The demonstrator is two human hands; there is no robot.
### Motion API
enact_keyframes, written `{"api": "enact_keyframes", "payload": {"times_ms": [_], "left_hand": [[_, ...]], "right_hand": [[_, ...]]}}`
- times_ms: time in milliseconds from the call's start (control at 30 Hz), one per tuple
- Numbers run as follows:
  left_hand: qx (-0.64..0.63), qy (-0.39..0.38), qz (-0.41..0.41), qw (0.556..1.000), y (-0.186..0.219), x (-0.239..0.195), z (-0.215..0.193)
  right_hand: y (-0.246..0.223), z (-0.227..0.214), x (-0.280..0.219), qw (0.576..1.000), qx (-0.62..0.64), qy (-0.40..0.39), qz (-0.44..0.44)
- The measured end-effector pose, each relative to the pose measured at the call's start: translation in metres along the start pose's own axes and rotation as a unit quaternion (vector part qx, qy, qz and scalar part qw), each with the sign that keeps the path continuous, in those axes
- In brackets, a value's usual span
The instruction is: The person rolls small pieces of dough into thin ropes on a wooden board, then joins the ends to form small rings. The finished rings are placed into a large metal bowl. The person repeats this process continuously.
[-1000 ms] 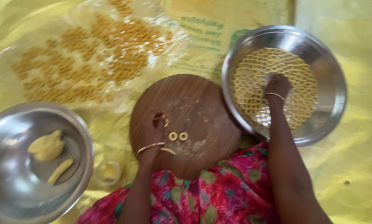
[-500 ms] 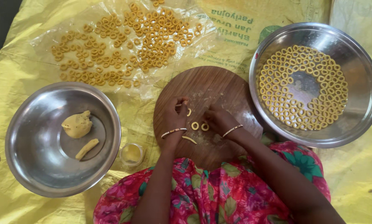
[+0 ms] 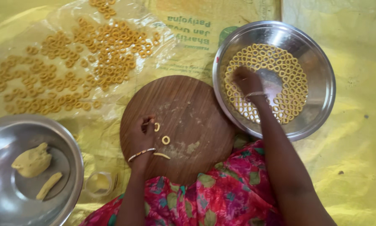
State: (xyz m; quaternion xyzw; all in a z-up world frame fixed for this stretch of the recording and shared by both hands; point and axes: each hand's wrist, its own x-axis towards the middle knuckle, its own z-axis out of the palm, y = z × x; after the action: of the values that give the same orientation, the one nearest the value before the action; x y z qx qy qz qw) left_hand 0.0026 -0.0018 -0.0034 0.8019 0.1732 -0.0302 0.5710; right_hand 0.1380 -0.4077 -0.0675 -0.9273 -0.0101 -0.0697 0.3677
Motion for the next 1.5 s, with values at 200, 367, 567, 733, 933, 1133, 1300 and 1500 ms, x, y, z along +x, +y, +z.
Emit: {"api": "enact_keyframes", "payload": {"times_ms": [200, 367, 567, 733, 933, 1133, 1300, 1500], "left_hand": [[-0.019, 0.014, 0.003, 1.0, -0.003, 0.005, 0.006], [-0.06, -0.003, 0.012, 0.998, -0.009, 0.002, 0.008], [-0.041, -0.008, -0.008, 0.999, -0.001, 0.0, 0.008], [-0.037, -0.01, -0.006, 0.999, 0.002, -0.001, 0.006], [-0.057, -0.01, -0.003, 0.998, -0.001, -0.001, 0.008], [-0.06, -0.015, -0.004, 0.998, -0.005, 0.001, 0.009], [-0.052, -0.014, -0.001, 0.999, -0.006, 0.001, 0.008], [-0.055, -0.015, -0.004, 0.998, -0.004, 0.0, 0.008]], "right_hand": [[0.127, -0.041, 0.011, 0.972, -0.09, 0.162, 0.141], [0.133, -0.027, 0.003, 0.966, -0.111, 0.176, 0.155], [0.104, -0.037, 0.004, 0.968, -0.061, 0.153, 0.191], [0.098, -0.033, 0.006, 0.966, -0.059, 0.142, 0.206], [0.099, -0.031, 0.008, 0.967, -0.066, 0.139, 0.204], [0.099, -0.03, 0.008, 0.962, -0.089, 0.135, 0.221], [0.094, -0.029, 0.008, 0.962, -0.086, 0.147, 0.214], [0.086, -0.032, 0.006, 0.959, -0.085, 0.145, 0.227]]}}
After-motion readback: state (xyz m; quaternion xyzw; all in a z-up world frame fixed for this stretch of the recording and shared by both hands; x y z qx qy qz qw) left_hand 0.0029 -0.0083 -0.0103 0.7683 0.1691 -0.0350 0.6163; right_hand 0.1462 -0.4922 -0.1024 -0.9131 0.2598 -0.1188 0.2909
